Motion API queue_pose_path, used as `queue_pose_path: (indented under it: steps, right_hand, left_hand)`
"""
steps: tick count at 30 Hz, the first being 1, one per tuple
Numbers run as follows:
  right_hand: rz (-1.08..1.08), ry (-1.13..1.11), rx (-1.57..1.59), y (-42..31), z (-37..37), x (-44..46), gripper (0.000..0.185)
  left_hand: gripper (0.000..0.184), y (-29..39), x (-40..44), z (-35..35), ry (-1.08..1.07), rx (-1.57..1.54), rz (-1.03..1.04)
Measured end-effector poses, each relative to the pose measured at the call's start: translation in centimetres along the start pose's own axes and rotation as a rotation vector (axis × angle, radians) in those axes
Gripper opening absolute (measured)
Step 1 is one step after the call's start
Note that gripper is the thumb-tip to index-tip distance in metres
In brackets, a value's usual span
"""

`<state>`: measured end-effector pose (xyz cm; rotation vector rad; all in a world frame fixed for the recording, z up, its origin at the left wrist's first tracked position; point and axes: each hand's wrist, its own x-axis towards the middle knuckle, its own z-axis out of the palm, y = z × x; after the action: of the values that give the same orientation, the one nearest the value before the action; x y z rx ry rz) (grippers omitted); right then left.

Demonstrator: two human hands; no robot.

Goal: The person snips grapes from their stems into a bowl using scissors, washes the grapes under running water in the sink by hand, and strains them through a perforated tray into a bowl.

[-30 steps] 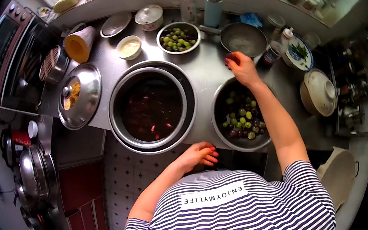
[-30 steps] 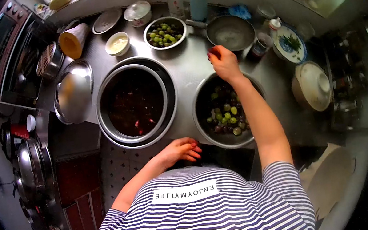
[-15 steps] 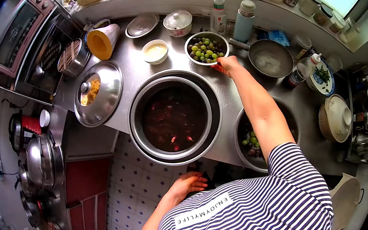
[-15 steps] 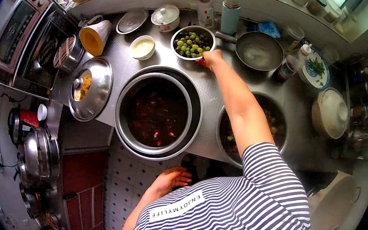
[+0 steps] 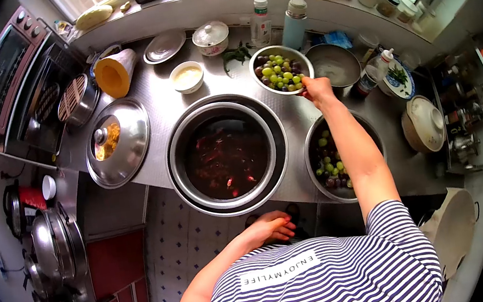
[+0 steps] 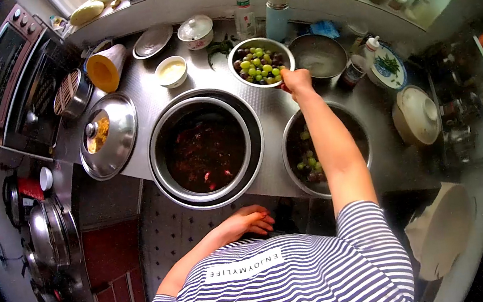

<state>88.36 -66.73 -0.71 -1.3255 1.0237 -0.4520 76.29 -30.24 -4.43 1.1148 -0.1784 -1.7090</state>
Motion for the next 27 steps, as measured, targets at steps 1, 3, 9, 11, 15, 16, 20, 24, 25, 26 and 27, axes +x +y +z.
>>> queue_pose_path:
  steps: [1,3,9,11,15,16,20,24,25,26,27]
  right_hand:
    - [-0.022,0.041,0.018,-0.8,-1.3,-1.7,0.015]
    - [-0.074,0.067,0.013,-1.4,-4.4,-4.0,0.014]
    - [-0.196,0.299,0.091,-0.9,-12.8,-16.9,0.015]
    - [-0.224,0.395,0.123,1.2,-15.2,-21.2,0.018]
    - [-0.196,0.546,0.164,6.4,-18.3,-30.9,0.016]
    - [-0.156,0.577,0.15,7.8,-18.8,-33.3,0.015]
    - [-0.038,0.612,0.121,13.6,-18.9,-42.0,0.01]
    - [0.04,0.647,0.174,19.6,-16.5,-49.0,0.018]
    - [0.048,0.649,0.227,21.2,-16.8,-48.4,0.019]
    - [0.03,0.669,0.228,22.6,-16.3,-47.7,0.02]
    - [0.024,0.646,0.26,23.0,-16.1,-47.5,0.022]
  left_hand:
    - [0.04,0.3,0.5,0.1,-0.052,0.041,-0.001]
    - [0.041,0.8,1.9,0.6,-0.112,0.074,0.004]
    - [0.059,3.3,5.3,4.0,-0.166,-0.097,0.061]
    - [0.055,3.8,6.4,5.2,-0.177,-0.109,0.072]
    - [0.047,3.5,9.7,7.1,-0.128,-0.178,0.092]
    - [0.04,3.7,10.1,7.4,-0.141,-0.23,0.102]
    - [0.037,3.1,12.2,7.6,0.129,-0.237,0.197]
    - [0.025,2.8,14.0,2.4,0.149,-0.34,0.205]
    - [0.024,3.7,17.3,0.1,0.132,-0.227,0.255]
    - [0.024,4.9,18.3,-1.7,0.069,-0.314,0.258]
    - [0.027,6.8,17.1,-0.9,0.051,-0.271,0.29]
